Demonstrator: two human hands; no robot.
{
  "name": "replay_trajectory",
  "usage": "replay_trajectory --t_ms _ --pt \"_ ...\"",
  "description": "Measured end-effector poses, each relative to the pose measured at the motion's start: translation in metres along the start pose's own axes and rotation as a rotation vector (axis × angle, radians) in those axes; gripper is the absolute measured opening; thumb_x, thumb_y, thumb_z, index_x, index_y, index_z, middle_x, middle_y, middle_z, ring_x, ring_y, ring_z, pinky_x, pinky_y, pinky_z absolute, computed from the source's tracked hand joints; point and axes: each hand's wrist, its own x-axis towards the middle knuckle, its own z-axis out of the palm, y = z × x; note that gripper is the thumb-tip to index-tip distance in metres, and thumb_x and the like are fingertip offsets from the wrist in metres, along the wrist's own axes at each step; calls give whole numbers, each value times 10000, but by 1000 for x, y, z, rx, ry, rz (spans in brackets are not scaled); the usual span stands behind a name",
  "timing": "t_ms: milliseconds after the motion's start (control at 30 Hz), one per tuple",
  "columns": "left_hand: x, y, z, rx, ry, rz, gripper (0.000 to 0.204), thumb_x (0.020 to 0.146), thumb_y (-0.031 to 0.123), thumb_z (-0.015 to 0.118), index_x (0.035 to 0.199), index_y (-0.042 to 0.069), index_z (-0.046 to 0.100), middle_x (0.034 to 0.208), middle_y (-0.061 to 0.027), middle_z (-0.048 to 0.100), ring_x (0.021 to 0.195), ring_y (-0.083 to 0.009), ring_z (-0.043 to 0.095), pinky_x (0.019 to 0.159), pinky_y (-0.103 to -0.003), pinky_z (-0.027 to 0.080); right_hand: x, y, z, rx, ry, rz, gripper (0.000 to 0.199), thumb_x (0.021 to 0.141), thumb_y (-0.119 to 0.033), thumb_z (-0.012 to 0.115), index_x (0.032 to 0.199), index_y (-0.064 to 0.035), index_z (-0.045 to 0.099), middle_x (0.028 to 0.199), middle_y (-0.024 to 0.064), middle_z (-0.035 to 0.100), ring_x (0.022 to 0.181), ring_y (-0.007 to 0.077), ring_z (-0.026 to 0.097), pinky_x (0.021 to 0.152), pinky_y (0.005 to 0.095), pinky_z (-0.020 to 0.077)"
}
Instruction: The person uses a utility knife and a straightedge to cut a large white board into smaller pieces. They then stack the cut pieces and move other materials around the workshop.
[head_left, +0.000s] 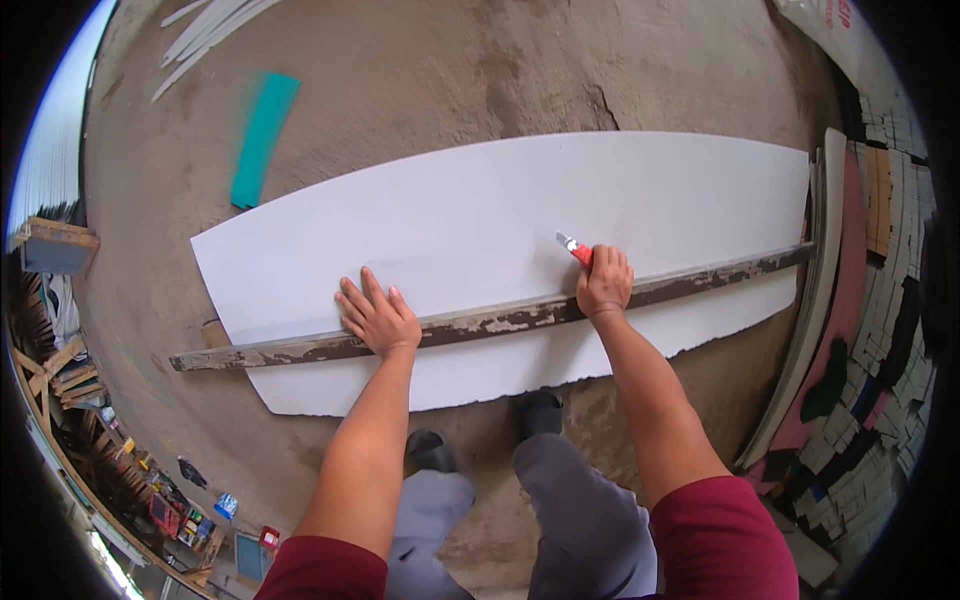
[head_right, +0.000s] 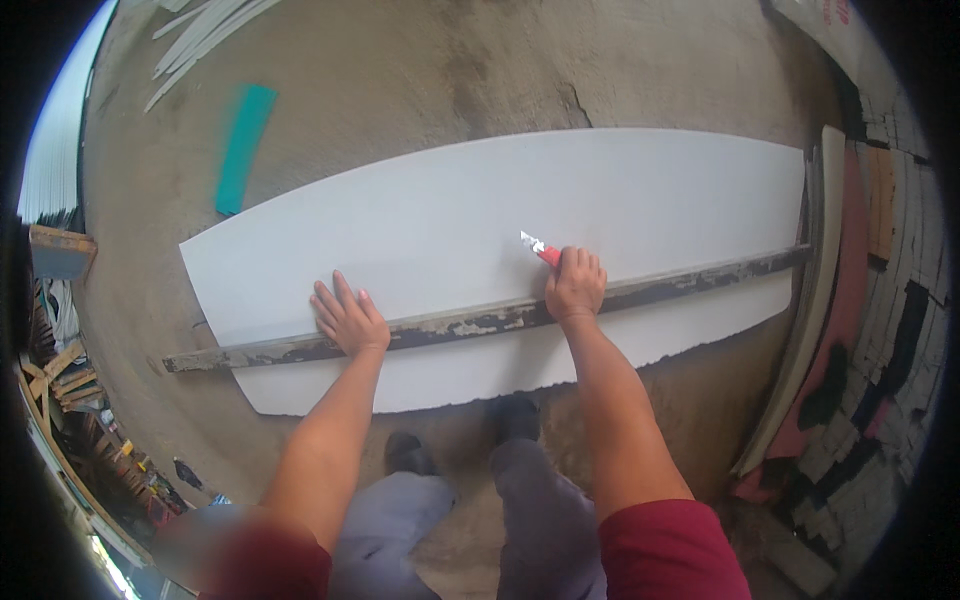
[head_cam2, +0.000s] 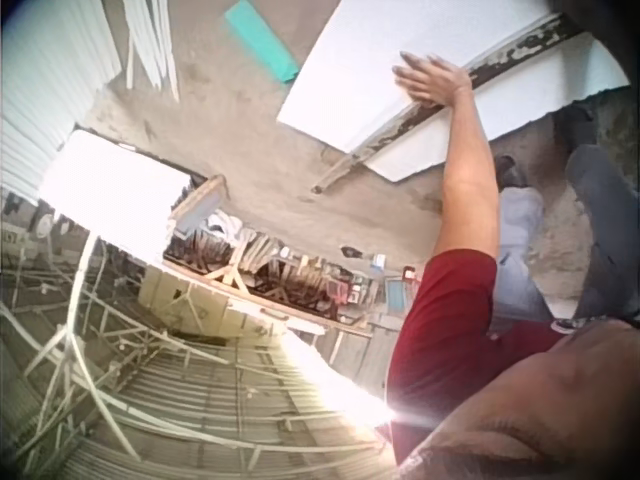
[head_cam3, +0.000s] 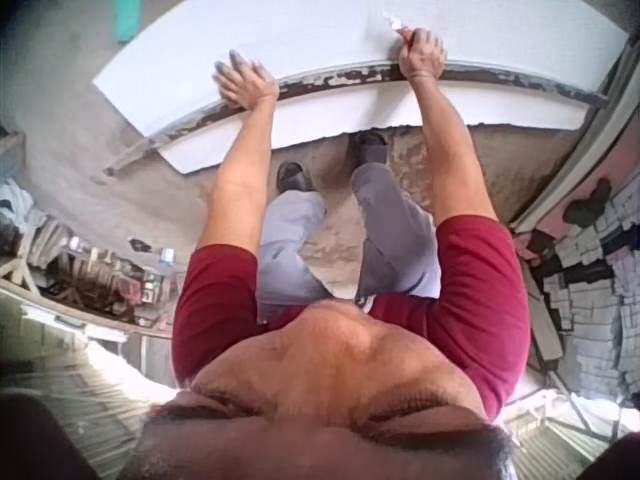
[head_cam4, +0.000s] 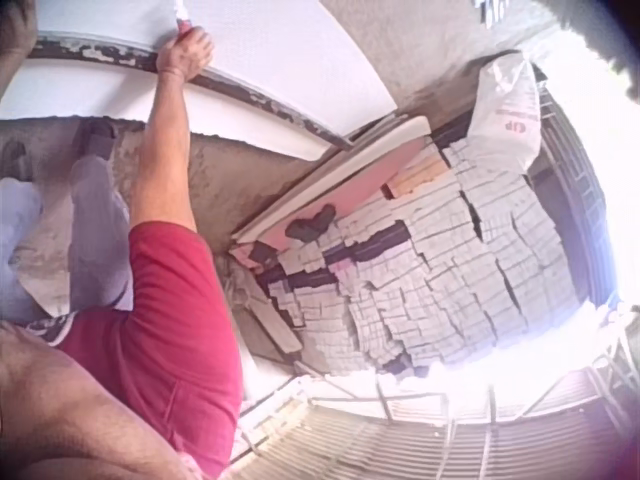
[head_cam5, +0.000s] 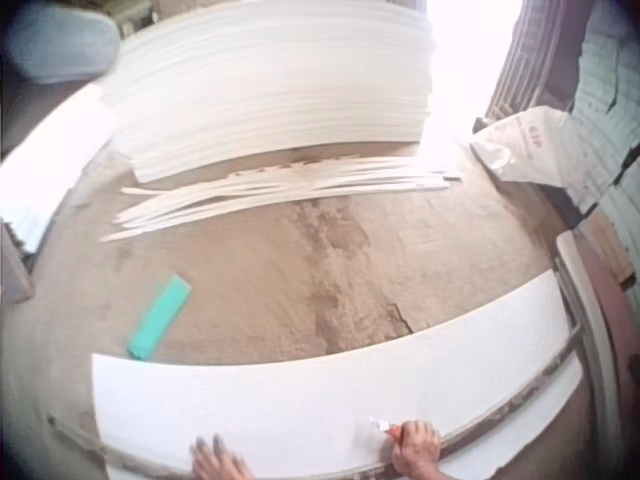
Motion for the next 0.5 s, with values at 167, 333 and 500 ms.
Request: replay_trajectory --t_ms 167,333,500 --pt "-9 -7 2 -63 -4 45 663 1120 458 384 1711 198 237 1784 -186 80 1646 -405 40 1285 -623 73 -6 4 5 83 33 -105 272 915 -246 721 1150 -170 605 1061 49 661 1035 299 631 870 459 452" --pt "-11 -20 -3 -264 37 277 810 1001 621 569 1635 154 379 1751 -208 186 1628 -413 114 1259 -639 125 -6 13 10 120 170 -192 254 882 -259 772 1083 -178 640 975 21 685 969 279 662 832 449 479" --pt "-8 -68 -16 -240 -10 900 950 861 748 689 1555 134 480 1674 -199 349 1593 -411 235 1257 -608 196 1 19 0 7 317 -522 208 878 -333 772 963 -194 643 896 -3 666 834 255 655 737 438 484"
